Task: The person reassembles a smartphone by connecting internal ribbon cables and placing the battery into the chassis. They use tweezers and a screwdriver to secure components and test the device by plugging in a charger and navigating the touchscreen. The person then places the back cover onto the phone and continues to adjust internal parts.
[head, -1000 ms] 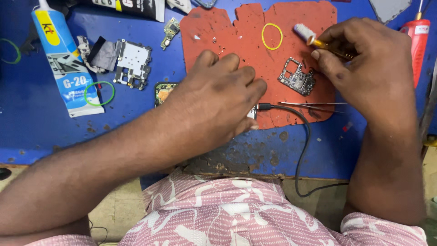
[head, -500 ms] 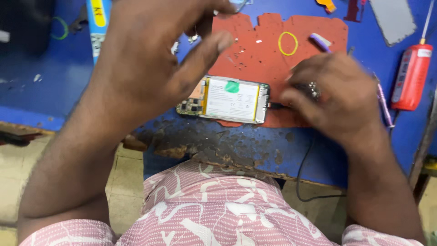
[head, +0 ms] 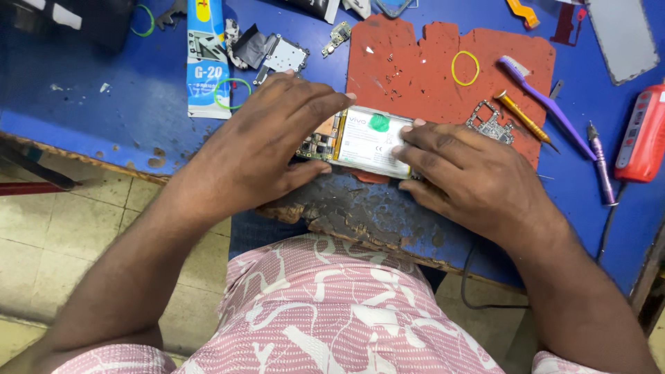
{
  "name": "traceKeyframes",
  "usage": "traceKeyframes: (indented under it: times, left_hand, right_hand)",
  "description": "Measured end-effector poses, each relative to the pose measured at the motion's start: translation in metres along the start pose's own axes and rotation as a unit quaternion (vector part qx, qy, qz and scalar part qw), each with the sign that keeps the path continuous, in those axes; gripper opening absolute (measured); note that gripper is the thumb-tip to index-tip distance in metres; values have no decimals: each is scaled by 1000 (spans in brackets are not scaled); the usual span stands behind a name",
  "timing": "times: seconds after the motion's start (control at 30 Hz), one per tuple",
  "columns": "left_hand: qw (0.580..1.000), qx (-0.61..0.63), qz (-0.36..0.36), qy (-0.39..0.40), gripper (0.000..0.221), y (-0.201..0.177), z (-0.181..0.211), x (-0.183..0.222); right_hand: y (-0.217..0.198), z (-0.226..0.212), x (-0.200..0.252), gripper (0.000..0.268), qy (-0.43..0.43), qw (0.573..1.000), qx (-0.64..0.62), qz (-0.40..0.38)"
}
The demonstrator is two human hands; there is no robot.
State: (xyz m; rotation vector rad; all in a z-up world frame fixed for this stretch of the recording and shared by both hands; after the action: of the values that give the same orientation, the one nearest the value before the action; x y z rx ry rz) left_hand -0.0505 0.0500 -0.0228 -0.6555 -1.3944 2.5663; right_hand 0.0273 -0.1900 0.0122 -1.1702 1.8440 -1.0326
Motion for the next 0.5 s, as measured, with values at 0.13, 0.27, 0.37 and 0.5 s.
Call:
traceKeyframes:
  times: [0.13, 0.27, 0.37, 0.5]
  left_hand:
    - [997, 61, 4, -52, 73, -2, -8, -4]
    - [997, 39, 21, -64, 68, -6, -7, -13]
    - [994, 87, 16, -65, 63, -11, -8, -25]
    - [989, 143, 36, -24, 51, -20, -14, -53]
  right_hand:
    - [2, -3, 3, 39, 11, 998, 33, 49]
    - [7, -5, 5, 38, 21, 991, 106, 85]
    - [7, -3, 9, 40, 52, 988, 85, 115]
    - [1, 16, 22, 31, 157, 975, -33, 153]
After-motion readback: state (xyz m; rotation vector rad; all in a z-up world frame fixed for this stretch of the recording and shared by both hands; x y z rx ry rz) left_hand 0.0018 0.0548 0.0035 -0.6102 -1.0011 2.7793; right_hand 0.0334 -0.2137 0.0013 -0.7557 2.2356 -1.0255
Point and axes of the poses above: each hand's wrist, its own x-axis away from the middle knuckle, its own y-axis out of the palm, z = x × y, the point moved 3 cm from there along -x, towards the middle knuckle, and after that the axes turned 7 degrees about -x, right-handed, at the moved point
